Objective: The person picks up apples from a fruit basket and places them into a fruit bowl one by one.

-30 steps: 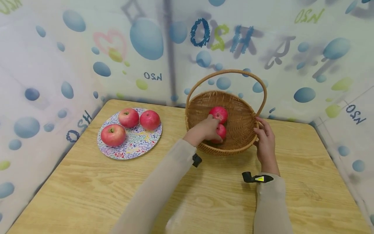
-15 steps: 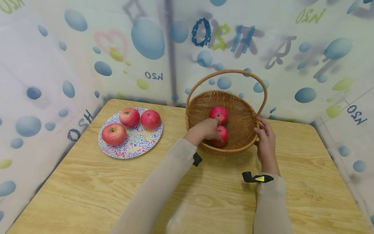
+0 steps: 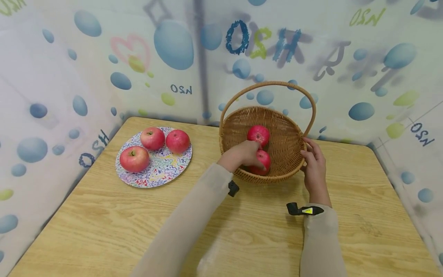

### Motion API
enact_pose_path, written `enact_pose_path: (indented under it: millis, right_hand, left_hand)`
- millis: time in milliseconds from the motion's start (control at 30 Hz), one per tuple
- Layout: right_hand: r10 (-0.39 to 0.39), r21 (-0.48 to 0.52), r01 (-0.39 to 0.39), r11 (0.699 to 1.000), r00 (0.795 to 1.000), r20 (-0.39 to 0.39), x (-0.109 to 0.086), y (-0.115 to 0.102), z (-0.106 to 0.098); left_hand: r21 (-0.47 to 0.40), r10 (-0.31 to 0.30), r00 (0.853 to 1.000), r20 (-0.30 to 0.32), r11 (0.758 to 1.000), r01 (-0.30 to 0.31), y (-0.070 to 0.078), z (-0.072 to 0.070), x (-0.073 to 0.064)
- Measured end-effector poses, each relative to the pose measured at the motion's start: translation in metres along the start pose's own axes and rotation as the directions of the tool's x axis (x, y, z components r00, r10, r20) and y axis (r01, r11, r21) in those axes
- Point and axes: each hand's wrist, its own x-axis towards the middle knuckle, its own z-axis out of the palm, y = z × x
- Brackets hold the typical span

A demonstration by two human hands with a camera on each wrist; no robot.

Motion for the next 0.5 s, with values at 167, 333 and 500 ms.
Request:
enact_pose_path:
  millis: [167,333,500]
  right_hand:
    - [0.001,0.007,-0.001,1.0,1.0,-0.002,0.0,0.0002,-0.0006]
    - [0.001,0.0,-0.001,1.0,1.0,-0.004,0.0001,0.0007,-0.001]
    - [0.002,-0.007,-0.002,1.0,1.0,-0.005,0.0007,0.0005,-0.0009]
  left_hand:
    - [-0.008,0.017,0.999,-0.044,1.0,-0.017,0.0007,0.0019,-0.0006]
    - [-0.015,0.034,0.997,-0.064,0.999,-0.035,0.0013,0.003,0.0003]
    - [-0.015,0.05,0.995,-0.092,0.999,-0.051,0.0023,0.0018,-0.0005]
